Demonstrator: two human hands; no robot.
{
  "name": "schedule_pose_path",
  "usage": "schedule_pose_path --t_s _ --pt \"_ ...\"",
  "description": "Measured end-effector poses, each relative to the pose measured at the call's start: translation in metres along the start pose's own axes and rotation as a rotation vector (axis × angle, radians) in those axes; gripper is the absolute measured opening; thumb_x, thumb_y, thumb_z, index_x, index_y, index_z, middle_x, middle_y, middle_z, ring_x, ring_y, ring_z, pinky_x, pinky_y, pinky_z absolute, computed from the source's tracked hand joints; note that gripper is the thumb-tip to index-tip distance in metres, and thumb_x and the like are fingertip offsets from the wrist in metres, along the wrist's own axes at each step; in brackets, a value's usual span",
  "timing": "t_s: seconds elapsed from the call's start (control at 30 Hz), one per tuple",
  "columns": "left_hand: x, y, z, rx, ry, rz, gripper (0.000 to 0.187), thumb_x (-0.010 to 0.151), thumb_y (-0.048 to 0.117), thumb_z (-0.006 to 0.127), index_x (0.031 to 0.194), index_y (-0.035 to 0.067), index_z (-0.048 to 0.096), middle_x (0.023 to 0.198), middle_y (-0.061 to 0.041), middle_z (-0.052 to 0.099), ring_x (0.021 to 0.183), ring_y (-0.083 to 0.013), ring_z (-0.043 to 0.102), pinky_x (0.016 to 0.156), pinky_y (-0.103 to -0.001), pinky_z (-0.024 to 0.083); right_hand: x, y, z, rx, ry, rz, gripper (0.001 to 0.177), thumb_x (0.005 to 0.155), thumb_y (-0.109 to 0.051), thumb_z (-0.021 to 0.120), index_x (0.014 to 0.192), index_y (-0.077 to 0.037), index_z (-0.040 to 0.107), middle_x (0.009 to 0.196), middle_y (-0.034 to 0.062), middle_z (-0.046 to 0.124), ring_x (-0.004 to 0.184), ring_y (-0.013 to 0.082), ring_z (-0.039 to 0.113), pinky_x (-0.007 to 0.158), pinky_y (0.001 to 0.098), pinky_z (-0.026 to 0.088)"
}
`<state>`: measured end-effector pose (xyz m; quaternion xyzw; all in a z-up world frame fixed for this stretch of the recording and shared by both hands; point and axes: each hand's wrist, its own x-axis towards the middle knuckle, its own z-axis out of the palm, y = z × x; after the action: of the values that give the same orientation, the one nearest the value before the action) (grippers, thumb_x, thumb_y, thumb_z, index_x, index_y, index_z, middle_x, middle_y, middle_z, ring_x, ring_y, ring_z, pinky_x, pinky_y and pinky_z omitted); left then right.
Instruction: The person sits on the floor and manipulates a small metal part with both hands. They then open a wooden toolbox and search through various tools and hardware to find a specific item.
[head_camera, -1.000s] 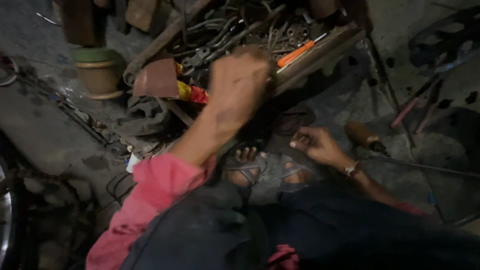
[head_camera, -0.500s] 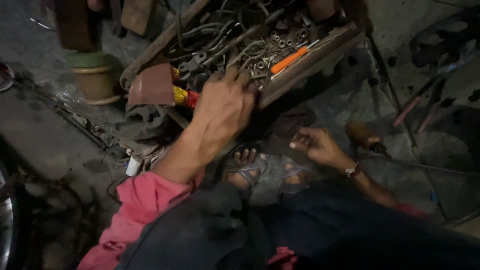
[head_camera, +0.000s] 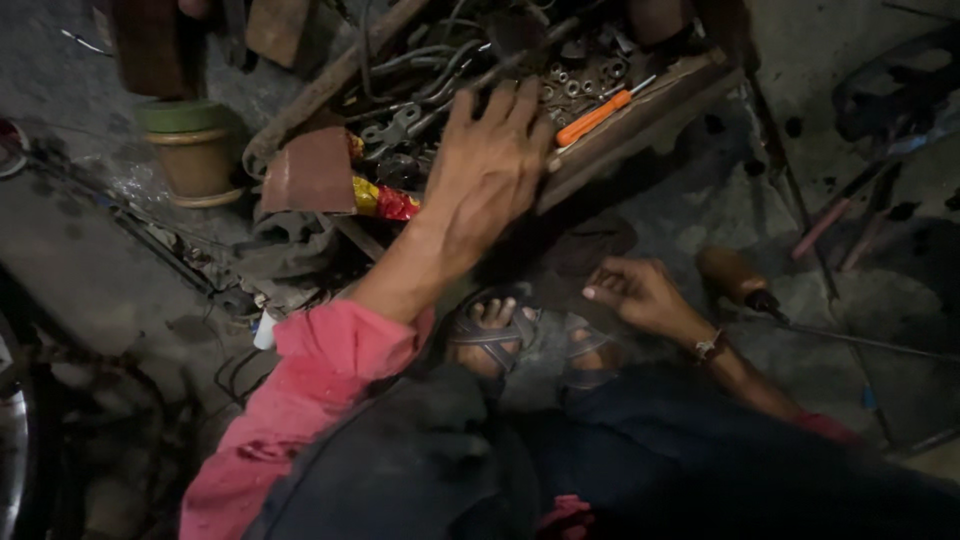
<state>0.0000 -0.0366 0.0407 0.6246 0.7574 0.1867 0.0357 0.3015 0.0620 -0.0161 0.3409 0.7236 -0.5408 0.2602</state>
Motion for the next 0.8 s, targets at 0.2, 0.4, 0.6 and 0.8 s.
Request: schedule_pose_path --t_s 0.2,0.4,0.6,0.8 --pt "-0.020 -0.003 -0.014 -0.182 -0.205 -0.071 0.031 0.092 0.021 0.061 0.120 0.008 0.068 0.119 -0.014 0.065 0.121 -0.0355 0.055 0.089 -0.049 0.044 0.000 -0.004 0.001 0.052 -0.008 0.010 0.020 0.087 -0.022 0.078 0.097 -0.005 0.077 0.079 0.0036 0.079 0.069 0.0094 0.072 0.061 0.0255 0.057" --pt "-0.031 0.005 -0.028 -0.303 -0.240 -0.081 0.041 0.095 0.040 0.068 0.113 0.004 0.069 0.113 -0.017 0.066 0.107 -0.0329 0.059 0.085 -0.051 0.042 -0.002 -0.015 -0.005 0.066 -0.002 -0.022 0.018 0.088 -0.020 0.077 0.096 -0.003 0.076 0.075 0.0043 0.076 0.067 0.0097 0.069 0.060 0.0267 0.055" --pt "0.015 0.009 0.006 -0.308 -0.138 -0.081 0.025 0.078 0.015 0.069 0.102 0.007 0.072 0.103 -0.016 0.069 0.098 -0.0349 0.067 0.084 -0.049 0.052 -0.004 -0.011 -0.004 0.174 -0.027 -0.013 0.018 0.090 -0.020 0.075 0.097 -0.004 0.076 0.076 0.0016 0.075 0.071 0.0064 0.069 0.064 0.0244 0.056" --pt "0.066 0.001 0.034 -0.536 -0.164 -0.142 0.025 0.079 0.010 0.072 0.103 0.004 0.071 0.088 -0.020 0.068 0.083 -0.0411 0.069 0.070 -0.049 0.055 -0.005 -0.008 0.001 0.230 -0.015 -0.003 0.017 0.089 -0.019 0.076 0.094 -0.003 0.076 0.074 0.0023 0.075 0.069 0.0078 0.067 0.064 0.0258 0.055"
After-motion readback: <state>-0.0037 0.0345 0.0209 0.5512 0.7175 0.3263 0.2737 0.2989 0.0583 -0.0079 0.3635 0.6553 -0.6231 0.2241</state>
